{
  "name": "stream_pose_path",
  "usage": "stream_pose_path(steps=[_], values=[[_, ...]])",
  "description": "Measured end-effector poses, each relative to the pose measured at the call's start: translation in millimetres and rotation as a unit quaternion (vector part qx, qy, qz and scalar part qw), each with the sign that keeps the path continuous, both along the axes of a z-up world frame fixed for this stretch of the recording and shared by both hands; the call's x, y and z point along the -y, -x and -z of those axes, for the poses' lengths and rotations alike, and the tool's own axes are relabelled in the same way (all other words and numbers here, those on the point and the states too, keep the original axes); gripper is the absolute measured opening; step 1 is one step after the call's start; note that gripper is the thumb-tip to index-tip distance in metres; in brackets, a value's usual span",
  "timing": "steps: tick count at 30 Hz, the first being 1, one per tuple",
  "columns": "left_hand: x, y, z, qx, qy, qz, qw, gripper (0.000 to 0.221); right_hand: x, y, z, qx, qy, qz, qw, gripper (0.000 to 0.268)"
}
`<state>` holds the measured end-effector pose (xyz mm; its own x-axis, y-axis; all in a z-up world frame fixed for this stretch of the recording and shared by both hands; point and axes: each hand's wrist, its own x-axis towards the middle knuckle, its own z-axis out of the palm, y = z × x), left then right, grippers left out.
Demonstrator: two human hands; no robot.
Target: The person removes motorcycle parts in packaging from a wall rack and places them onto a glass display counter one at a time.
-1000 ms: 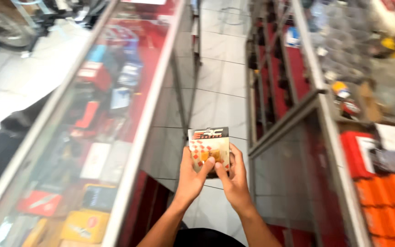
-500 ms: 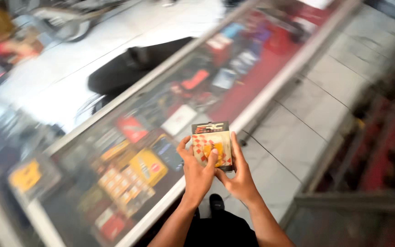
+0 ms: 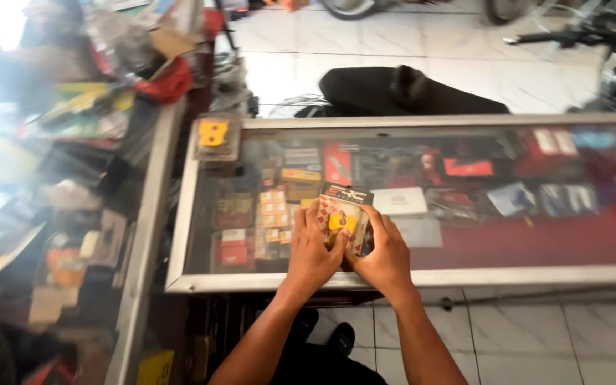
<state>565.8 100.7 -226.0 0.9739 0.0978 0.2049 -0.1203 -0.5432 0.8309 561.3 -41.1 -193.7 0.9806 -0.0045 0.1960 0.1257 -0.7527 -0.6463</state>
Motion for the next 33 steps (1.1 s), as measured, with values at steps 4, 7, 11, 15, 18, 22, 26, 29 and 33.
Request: stream_pose_path(steps=[4,7,11,15,18,22,26,29,33], values=[[-19,-3,5,0.01,-0.019,-0.007,1.0,0.07,-8,-25,2,-0.055,0.069,-0.047,0.995,0.072],[-33,-13,13,0.028,-0.057,-0.013,0.998,0.073,-16,-49,6,-0.075,0.106,-0.101,0.986,0.075],[-61,-29,15,0.025,-0.083,-0.001,0.996,0.069,-38,-93,11,-0.079,0.139,-0.186,0.97,0.085],[-99,-50,4,-0.022,-0.034,-0.047,0.998,0.065,-72,-124,18,-0.074,0.157,-0.205,0.963,0.082],[-133,-69,-2,-0.055,-0.048,-0.187,0.98,0.061,-91,-150,22,-0.094,0.16,-0.204,0.961,0.08],[-175,-93,-2,-0.012,-0.108,-0.254,0.961,0.109,-109,-166,36,-0.004,0.092,-0.197,0.976,0.086],[-181,-112,0,-0.095,-0.122,-0.276,0.949,0.136,-127,-186,36,0.014,0.081,-0.189,0.979,0.089],[-177,-118,11,-0.089,-0.175,-0.298,0.934,0.133,-134,-195,41,0.014,0.078,-0.182,0.98,0.089],[-176,-122,23,-0.061,-0.222,-0.281,0.932,0.129,-136,-210,46,0.018,0.062,-0.2,0.978,0.088]])
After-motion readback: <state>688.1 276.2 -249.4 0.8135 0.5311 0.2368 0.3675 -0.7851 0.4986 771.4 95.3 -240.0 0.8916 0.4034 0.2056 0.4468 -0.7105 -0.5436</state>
